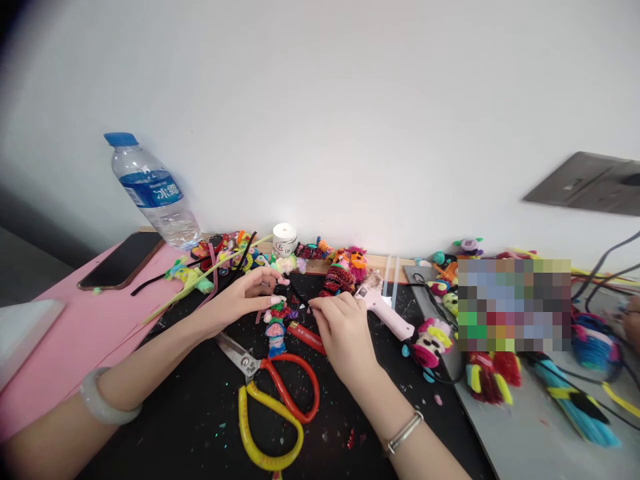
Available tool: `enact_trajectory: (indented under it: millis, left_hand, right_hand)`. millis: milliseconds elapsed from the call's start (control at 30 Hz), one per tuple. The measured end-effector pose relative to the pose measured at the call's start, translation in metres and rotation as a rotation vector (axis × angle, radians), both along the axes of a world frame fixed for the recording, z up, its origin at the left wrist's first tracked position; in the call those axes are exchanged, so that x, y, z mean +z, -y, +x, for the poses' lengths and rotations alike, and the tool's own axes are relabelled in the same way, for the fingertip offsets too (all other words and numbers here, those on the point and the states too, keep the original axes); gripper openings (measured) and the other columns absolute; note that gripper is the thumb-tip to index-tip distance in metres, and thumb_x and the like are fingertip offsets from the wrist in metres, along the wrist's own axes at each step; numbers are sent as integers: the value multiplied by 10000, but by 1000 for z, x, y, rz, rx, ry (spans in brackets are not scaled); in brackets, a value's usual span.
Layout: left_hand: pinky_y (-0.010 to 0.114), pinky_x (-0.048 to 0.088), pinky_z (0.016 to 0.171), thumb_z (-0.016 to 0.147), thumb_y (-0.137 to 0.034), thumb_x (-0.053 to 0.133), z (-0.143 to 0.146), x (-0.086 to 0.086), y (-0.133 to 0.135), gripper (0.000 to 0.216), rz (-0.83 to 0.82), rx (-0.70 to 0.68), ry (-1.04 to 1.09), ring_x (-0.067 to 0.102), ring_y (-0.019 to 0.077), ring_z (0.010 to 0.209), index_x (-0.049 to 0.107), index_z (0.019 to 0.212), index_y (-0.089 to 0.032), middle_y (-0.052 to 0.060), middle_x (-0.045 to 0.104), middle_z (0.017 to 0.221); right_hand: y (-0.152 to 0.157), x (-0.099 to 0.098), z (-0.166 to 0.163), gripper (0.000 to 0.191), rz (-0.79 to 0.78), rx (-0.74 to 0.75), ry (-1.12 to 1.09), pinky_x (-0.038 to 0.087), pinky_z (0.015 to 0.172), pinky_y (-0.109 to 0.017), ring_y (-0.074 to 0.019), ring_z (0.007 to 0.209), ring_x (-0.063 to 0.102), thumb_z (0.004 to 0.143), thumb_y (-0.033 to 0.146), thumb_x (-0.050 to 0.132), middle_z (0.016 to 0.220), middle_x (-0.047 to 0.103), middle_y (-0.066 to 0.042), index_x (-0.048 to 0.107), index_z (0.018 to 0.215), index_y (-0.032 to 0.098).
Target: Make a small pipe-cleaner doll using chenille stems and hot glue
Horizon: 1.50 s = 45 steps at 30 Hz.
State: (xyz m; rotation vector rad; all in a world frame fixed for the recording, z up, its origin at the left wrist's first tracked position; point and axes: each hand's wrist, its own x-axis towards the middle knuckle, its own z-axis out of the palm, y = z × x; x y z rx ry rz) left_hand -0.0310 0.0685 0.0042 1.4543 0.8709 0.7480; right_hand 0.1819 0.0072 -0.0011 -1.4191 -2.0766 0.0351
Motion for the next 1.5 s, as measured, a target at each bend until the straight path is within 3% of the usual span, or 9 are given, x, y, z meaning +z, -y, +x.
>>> enact_trajectory:
  millis: [200,300,433,567,700,933,1300,1400,1500]
  left_hand:
    - [167,397,501,698,-230,707,5,-6,12,463,-162,90,192,553,98,741,516,1120,-235,48,544,1125]
    - [181,395,527,675,-223,739,5,-8,14,381,-268,123,273,551,99,711,620,1034,-175,52,615,1000]
    - [191,389,519,697,-247,728,-2,-4,18,281,-413,87,428,507,68,559,681,949,-133,30,647,762]
    - [215,451,636,692,-247,730,-5,1,26,333,-507,-20,399,584,122,717,678,1006,-147,68,667,876]
    - [230,448,729,681,-192,732,1,0,35,351,-457,-155,374,580,144,827,671,1025,-168,65,639,970]
    - [258,426,860,692,-149,697,4,-1,38,226,-315,-177,359,520,189,1010,711,916,-175,63,499,1205]
    - [203,468,659,635,-197,736,3,4,41,259,-353,-193,359,553,152,828,711,891,-164,58,573,985]
    - [216,475,680,653,-202,734,3,3,42,281,-389,-172,381,586,143,790,703,930,-167,50,629,934]
    - [238,464,775,670,-217,736,1,-1,39,305,-381,-113,417,598,157,869,697,969,-171,61,662,979]
  right_hand:
    - [2,2,-3,69,-12,10,-17,323,673,-323,-180,730,553,853,194,586,755,683,-15,648,823,203]
    - [2,2,-3,74,-27,29,-27,320,669,-319,-180,730,551,845,187,597,747,682,-9,655,802,203]
    - [3,2,-5,67,-36,42,-164,368,698,-317,-179,744,563,826,150,608,771,686,-17,657,815,194]
    - [7,4,-10,95,-57,65,-317,407,699,-309,-174,744,585,811,121,612,779,689,-18,663,825,199]
    - [14,7,-16,116,-71,111,-363,419,669,-293,-156,687,590,805,111,612,750,693,0,667,828,210]
    - [16,6,-21,117,-73,40,-415,450,644,-269,-151,673,623,795,108,605,751,707,1,664,820,206]
    - [16,4,-21,118,-263,18,-531,500,679,-265,-159,713,679,817,158,577,790,732,1,678,836,214]
    - [17,4,-19,158,-233,34,-438,495,678,-283,-168,728,667,842,163,529,820,725,-13,664,911,210]
    - [13,8,-11,230,-56,-34,-297,478,696,-326,-189,751,637,858,167,476,845,699,-37,602,1047,201]
